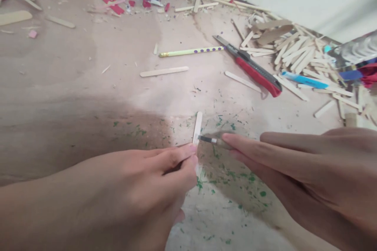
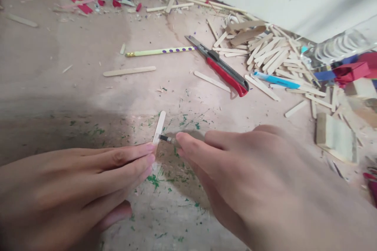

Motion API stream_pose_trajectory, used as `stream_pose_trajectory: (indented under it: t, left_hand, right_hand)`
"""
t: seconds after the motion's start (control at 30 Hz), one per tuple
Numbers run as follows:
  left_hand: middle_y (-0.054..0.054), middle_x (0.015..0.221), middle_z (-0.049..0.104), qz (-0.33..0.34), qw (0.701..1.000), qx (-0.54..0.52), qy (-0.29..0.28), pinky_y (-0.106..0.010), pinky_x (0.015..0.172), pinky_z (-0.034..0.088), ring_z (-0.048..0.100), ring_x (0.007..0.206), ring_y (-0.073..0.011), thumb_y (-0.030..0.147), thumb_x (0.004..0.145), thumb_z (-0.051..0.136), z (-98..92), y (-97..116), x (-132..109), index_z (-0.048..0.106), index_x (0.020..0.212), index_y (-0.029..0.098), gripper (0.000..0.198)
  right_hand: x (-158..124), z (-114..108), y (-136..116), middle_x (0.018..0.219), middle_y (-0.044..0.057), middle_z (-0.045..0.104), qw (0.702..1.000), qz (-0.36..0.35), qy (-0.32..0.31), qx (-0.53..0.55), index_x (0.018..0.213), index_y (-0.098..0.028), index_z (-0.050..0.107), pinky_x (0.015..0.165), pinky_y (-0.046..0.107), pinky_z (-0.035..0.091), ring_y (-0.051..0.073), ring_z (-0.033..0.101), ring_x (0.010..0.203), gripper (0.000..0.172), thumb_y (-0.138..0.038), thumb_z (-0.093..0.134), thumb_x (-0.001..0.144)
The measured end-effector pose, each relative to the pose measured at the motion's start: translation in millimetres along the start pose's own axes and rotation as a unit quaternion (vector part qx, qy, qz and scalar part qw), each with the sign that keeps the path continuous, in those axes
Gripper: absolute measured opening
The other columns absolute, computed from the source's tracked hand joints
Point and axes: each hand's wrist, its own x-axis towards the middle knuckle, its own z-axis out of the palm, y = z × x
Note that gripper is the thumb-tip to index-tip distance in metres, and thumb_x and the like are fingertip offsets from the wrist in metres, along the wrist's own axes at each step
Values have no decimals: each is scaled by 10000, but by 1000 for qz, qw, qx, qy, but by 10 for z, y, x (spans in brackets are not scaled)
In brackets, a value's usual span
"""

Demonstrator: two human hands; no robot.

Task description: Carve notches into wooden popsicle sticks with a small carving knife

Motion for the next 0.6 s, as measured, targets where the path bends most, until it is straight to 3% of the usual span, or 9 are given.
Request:
stream_pose_trajectory:
  t: [0.17,0.33,0.43,0.6]
  left_hand:
    - [-119,1165,801,13,1000,-1,-3,-328,1236,528,684,1301,-248,220,1078,586,-2,-3,-9,853,916,152,320]
    - [-113,1204,791,18,999,-17,-29,-343,1253,529,654,1362,-244,227,1041,624,-14,-41,-43,848,992,165,237]
    - [-94,1166,795,21,998,-33,-46,-360,1269,524,625,1407,-244,248,1014,645,-14,-56,-64,843,980,203,206]
    - [-110,1175,790,29,998,-23,-47,-357,1270,525,621,1417,-257,262,999,656,-16,-60,-57,846,985,194,202]
  right_hand:
    - [-45,37,31,632,-60,647,992,13,-15,124,1207,-273,713,424,284,320,74,487,402,232,-285,490,1142]
    - [-144,76,106,679,-53,587,998,-17,-35,51,1436,-269,633,484,342,301,125,460,457,391,-191,460,1095]
    - [-237,89,147,750,-23,628,999,-44,-30,1,1538,-235,565,517,395,299,160,454,500,486,-163,458,1069]
    - [-265,128,124,775,-18,667,999,-45,-18,7,1569,-228,551,515,406,318,167,512,526,485,-197,466,1093]
